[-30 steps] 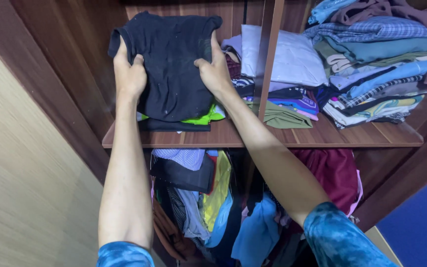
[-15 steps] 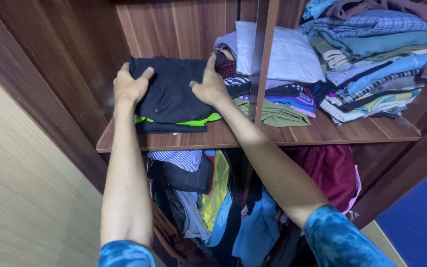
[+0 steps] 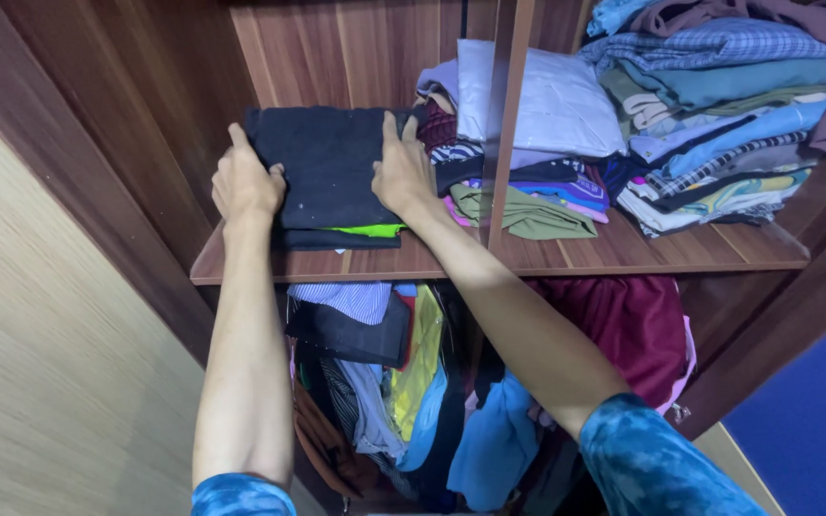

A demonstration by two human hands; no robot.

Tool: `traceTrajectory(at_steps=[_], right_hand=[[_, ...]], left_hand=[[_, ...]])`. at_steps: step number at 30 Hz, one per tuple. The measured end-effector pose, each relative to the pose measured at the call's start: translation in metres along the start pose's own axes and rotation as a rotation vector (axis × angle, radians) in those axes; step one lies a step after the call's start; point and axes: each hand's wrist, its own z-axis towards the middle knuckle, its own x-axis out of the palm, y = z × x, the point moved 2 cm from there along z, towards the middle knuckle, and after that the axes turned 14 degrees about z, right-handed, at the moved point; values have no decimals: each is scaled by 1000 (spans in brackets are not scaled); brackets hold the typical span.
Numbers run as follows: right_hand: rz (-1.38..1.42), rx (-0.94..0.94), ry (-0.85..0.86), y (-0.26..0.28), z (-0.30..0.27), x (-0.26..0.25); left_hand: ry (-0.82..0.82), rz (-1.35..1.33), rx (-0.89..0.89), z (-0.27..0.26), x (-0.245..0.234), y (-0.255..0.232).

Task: Picking up folded clothes from a bed and placing them neatly onto a shelf in a wardrobe

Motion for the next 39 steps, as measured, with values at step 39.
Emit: traceTrajectory(at_steps=[39], right_hand=[[-149,-224,264,-11,-69,0]], left_hand=[[221,67,250,-81,4,-2]])
